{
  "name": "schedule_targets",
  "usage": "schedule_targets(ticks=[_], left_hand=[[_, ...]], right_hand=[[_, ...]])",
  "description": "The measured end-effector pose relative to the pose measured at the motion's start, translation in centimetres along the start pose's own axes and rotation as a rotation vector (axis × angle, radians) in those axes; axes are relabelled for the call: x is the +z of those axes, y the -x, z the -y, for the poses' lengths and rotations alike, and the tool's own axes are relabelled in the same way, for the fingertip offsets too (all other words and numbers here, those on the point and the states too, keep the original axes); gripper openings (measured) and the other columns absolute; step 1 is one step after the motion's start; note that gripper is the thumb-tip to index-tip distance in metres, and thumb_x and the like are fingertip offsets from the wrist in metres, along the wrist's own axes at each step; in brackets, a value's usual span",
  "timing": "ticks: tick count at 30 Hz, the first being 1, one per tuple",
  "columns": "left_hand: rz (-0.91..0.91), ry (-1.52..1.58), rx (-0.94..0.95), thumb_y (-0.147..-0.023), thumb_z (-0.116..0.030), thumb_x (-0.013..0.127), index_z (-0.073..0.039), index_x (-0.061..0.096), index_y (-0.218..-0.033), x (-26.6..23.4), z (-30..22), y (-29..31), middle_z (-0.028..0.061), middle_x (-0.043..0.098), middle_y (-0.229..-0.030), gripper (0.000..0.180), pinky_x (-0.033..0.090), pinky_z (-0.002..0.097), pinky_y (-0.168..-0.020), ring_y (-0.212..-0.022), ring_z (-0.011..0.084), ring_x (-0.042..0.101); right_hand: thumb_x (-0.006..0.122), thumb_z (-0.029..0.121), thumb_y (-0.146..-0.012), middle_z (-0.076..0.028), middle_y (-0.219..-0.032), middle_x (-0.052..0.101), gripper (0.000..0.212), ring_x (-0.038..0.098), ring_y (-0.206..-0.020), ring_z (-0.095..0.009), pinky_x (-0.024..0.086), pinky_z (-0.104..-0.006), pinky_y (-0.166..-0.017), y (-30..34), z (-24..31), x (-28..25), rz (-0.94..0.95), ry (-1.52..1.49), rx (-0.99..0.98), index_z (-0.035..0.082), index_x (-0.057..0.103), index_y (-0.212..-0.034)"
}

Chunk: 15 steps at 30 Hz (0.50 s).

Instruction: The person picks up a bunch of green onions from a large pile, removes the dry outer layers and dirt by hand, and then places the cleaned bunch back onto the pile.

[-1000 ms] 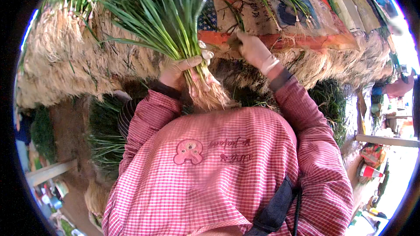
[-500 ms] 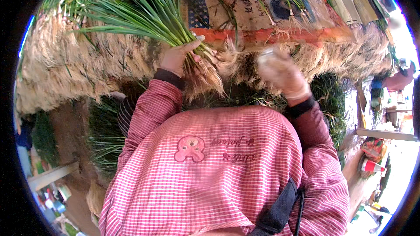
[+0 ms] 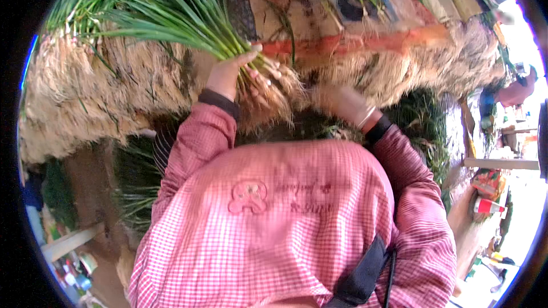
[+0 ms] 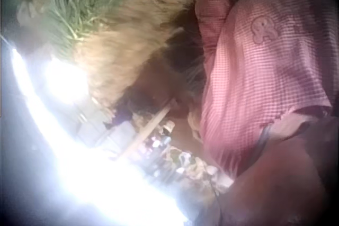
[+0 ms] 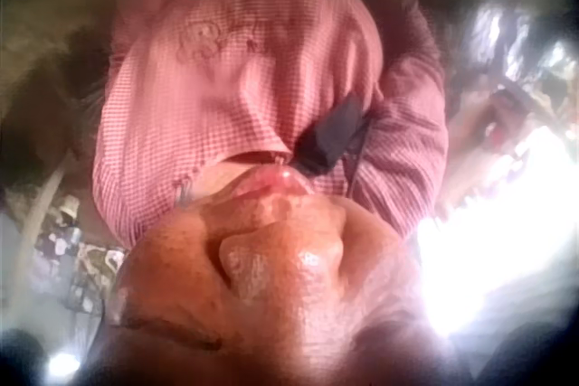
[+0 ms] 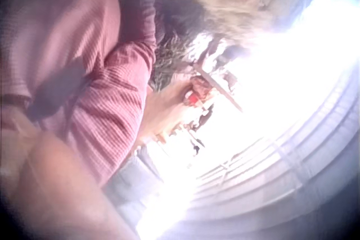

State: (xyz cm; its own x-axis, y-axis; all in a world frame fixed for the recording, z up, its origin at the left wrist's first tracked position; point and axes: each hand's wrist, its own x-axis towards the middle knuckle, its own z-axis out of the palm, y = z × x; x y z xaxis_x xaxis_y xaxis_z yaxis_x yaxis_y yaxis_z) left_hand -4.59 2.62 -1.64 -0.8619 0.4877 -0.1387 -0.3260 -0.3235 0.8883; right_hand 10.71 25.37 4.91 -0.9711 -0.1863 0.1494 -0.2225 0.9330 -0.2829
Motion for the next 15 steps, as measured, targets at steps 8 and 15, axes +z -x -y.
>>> schedule_targets(ticks=[8,15], left_hand=[[-0.059,0.025,-0.223,-0.088,-0.020,0.070,-0.007,0.070,-0.109,1.0,-0.9,-0.3,0.0015,0.065,-0.084,0.025,0.049,0.0280,-0.044,-0.065,0.0127,0.058],[0.098,0.165,-0.302,-0.094,-0.015,0.058,-0.005,0.056,-0.133,-3.1,-0.7,2.0,0.0140,0.069,-0.103,0.041,0.056,0.0378,-0.050,-0.062,0.0191,0.061]], right_hand=[[0.052,0.017,-0.091,-0.009,-0.116,0.068,0.029,0.065,-0.106,-0.027,0.045,-0.0434,-0.099,4.5,-9.2,13.0,0.427,0.504,-0.078,0.010,0.069,-0.114],[0.057,0.018,-0.093,-0.014,-0.101,0.068,0.018,0.068,-0.091,-0.030,0.056,-0.0408,-0.074,-6.2,-8.3,0.9,0.114,0.354,0.250,0.009,0.063,-0.107]])
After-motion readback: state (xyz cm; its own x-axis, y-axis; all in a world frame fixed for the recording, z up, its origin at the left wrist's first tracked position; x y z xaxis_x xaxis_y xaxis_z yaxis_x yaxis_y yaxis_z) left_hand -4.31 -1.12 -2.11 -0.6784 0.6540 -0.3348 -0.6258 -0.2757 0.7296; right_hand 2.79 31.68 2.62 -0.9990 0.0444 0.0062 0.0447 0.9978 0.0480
